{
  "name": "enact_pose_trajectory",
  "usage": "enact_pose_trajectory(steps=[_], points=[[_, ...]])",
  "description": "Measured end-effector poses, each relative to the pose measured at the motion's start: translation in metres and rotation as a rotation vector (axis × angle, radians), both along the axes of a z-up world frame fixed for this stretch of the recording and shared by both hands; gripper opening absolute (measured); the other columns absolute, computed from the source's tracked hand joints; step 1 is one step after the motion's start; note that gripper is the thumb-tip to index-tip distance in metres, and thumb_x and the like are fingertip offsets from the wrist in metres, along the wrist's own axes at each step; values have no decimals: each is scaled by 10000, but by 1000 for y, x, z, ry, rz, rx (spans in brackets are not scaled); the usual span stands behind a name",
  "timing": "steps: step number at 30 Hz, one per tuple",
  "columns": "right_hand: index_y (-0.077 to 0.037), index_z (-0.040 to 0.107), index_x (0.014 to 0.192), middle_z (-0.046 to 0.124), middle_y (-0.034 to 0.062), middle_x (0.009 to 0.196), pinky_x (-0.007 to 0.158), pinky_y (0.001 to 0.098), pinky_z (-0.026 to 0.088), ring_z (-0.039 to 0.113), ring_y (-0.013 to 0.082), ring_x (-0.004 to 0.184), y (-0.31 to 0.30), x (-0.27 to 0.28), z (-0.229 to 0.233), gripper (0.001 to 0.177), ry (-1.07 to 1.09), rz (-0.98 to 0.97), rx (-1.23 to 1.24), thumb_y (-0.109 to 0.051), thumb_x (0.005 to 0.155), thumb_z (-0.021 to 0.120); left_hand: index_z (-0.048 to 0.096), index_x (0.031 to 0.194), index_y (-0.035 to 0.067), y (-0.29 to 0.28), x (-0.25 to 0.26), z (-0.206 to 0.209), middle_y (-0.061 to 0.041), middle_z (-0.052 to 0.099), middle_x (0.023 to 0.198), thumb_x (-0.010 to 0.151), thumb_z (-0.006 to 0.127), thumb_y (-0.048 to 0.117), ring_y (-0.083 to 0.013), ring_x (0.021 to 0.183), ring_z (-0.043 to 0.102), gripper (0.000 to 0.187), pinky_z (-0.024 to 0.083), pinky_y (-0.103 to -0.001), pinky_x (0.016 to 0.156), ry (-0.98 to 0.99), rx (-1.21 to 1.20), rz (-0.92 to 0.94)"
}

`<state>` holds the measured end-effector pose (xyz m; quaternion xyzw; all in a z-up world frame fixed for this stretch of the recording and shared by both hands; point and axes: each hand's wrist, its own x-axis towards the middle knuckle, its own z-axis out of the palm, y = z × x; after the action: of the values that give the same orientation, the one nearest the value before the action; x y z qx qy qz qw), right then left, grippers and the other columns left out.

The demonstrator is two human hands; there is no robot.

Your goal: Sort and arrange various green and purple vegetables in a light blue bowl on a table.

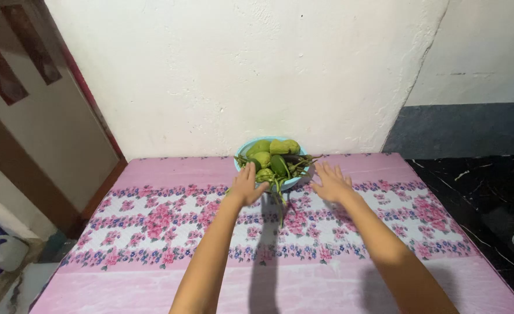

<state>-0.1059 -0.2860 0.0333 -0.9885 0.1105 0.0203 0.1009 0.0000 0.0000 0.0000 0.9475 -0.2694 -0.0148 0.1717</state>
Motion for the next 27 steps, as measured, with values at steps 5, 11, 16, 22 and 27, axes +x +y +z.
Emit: enact_pose_trajectory(steps=[5, 11, 16, 22, 27], points=[[-286, 96, 1648, 27, 26, 1738, 1210, 689, 127, 15, 379, 1587, -2, 3, 23, 876, -26, -41, -9, -540, 945, 554, -43, 1634, 72, -4, 19, 21, -161, 3, 1718, 959, 469, 642, -342, 1580, 44, 1022, 99, -524, 1254, -18, -41, 33], [-307, 116, 1639, 30, 18, 1734, 1210, 694, 103, -11, 376, 1585, 0, 1, 59, 872, -77, -57, 7, -530, 930, 571, 3, 1628, 60, -2, 25, 60, -161, 51, 1713, 957, 511, 641, -321, 1584, 78, 1023, 102, -542, 1258, -65, -73, 45], [-286, 131, 1642, 60, 49, 1734, 1196, 715, 120, 19, 411, 1574, -9, 3, 72, 887, -114, -33, -40, -546, 924, 582, 46, 1622, 42, 5, 31, 75, -181, 109, 1701, 937, 547, 611, -335, 1572, 148, 1022, 163, -511, 1250, -76, -116, 29], [-299, 146, 1644, 85, 62, 1728, 1195, 719, 104, 12, 419, 1574, -13, 8, 68, 896, -114, -49, -43, -588, 908, 569, 61, 1610, -14, 12, 44, 70, -263, 148, 1670, 945, 575, 576, -396, 1539, 195, 1027, 209, -438, 1246, -127, -110, -28], [-319, 164, 1633, 83, 59, 1726, 1191, 730, 85, 0, 405, 1581, -11, 6, 63, 895, -76, -67, 17, -658, 901, 552, 84, 1607, -19, 22, 48, 63, -263, 173, 1663, 938, 577, 592, -385, 1545, 199, 1032, 208, -430, 1247, -102, -94, -40]])
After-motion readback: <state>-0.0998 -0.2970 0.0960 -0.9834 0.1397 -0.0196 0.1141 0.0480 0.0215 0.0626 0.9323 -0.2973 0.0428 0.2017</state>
